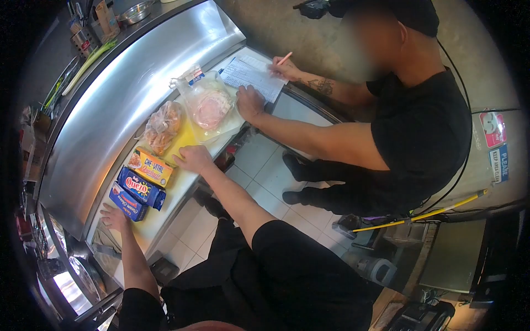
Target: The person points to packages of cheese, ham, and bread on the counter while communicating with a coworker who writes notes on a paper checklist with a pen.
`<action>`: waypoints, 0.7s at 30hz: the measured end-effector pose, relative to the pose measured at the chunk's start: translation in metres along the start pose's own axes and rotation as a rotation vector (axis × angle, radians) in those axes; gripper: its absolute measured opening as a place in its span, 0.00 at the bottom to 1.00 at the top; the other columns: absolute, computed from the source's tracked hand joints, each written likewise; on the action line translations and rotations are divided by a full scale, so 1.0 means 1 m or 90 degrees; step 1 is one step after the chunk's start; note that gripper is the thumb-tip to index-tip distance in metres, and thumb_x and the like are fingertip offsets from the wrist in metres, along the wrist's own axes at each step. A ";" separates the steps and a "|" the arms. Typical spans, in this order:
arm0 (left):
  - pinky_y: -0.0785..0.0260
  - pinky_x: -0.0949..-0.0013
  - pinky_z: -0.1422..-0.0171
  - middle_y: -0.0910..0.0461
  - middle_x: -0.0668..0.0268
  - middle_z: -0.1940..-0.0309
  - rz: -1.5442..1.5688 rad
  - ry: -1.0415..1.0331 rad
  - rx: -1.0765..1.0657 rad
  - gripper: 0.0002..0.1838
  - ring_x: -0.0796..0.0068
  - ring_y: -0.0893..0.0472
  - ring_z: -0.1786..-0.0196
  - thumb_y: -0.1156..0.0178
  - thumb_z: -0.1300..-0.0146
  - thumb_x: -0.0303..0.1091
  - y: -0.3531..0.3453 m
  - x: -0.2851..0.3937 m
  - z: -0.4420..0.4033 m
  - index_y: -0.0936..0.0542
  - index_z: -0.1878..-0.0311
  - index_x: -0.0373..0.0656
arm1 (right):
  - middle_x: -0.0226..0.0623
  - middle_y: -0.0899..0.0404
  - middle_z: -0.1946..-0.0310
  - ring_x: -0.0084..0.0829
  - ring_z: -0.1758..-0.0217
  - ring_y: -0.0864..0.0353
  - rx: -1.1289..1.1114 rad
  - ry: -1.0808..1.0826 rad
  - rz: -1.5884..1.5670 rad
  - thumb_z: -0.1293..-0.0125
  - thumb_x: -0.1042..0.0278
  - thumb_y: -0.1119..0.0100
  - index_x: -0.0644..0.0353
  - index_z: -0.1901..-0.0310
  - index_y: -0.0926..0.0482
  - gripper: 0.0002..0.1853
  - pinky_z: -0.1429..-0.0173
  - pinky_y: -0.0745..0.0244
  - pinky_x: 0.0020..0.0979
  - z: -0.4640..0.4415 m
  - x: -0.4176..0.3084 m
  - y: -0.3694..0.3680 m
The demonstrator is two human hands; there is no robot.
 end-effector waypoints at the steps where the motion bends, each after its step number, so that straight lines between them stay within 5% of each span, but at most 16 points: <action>1: 0.58 0.32 0.27 0.56 0.53 0.22 0.012 0.003 -0.008 0.42 0.43 0.53 0.22 0.61 0.32 0.66 0.002 0.000 0.001 0.53 0.22 0.55 | 0.35 0.21 0.80 0.40 0.76 0.21 -0.004 -0.002 -0.004 0.37 0.47 0.43 0.55 0.80 0.25 0.22 0.69 0.26 0.40 0.000 0.000 -0.001; 21: 0.57 0.32 0.27 0.57 0.53 0.22 -0.004 -0.005 -0.001 0.42 0.42 0.53 0.23 0.59 0.33 0.66 -0.001 -0.001 -0.001 0.54 0.22 0.55 | 0.36 0.21 0.80 0.40 0.76 0.20 -0.006 -0.004 -0.004 0.36 0.47 0.43 0.55 0.80 0.25 0.22 0.69 0.26 0.40 -0.001 0.001 0.000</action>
Point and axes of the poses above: each hand's wrist, its own z-axis away from the middle knuckle, its own y-axis out of the back of the hand, x = y × z, the point moved 3 cm from there along -z, towards the middle knuckle
